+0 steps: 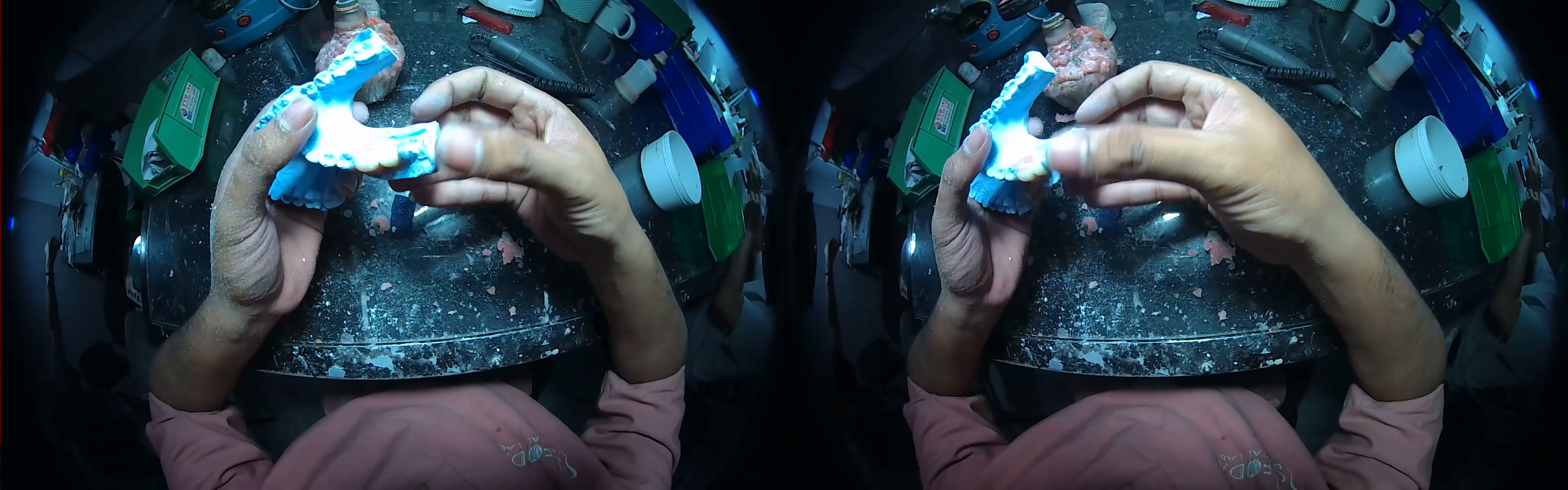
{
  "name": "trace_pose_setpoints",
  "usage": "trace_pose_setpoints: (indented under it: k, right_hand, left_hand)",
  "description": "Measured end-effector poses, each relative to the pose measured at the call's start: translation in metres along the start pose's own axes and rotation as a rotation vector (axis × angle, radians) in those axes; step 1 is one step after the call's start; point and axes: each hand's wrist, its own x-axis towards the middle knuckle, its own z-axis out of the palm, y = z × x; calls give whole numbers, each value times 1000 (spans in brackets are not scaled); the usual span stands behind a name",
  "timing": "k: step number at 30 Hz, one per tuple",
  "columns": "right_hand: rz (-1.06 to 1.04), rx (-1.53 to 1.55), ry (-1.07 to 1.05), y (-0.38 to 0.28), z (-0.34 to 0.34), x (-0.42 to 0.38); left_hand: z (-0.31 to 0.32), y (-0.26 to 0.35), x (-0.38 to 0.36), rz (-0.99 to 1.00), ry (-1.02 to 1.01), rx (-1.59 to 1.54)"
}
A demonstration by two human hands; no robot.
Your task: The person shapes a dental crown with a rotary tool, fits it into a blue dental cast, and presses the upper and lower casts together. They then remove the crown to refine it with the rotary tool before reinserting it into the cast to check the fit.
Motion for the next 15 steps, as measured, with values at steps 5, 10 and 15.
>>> trace_pose_setpoints:
  k: [5,10,15]
  right_hand:
    - [405,459,-101,-2,-1,1]
    - [403,388,-115,-4,3,1]
    - [317,441,-164,2,-1,5]
  left_hand:
    - [7,-1,0,29,-119,264]
    - [8,7,0,-7,-156,447]
    - [4,1,7,18,56,-45]
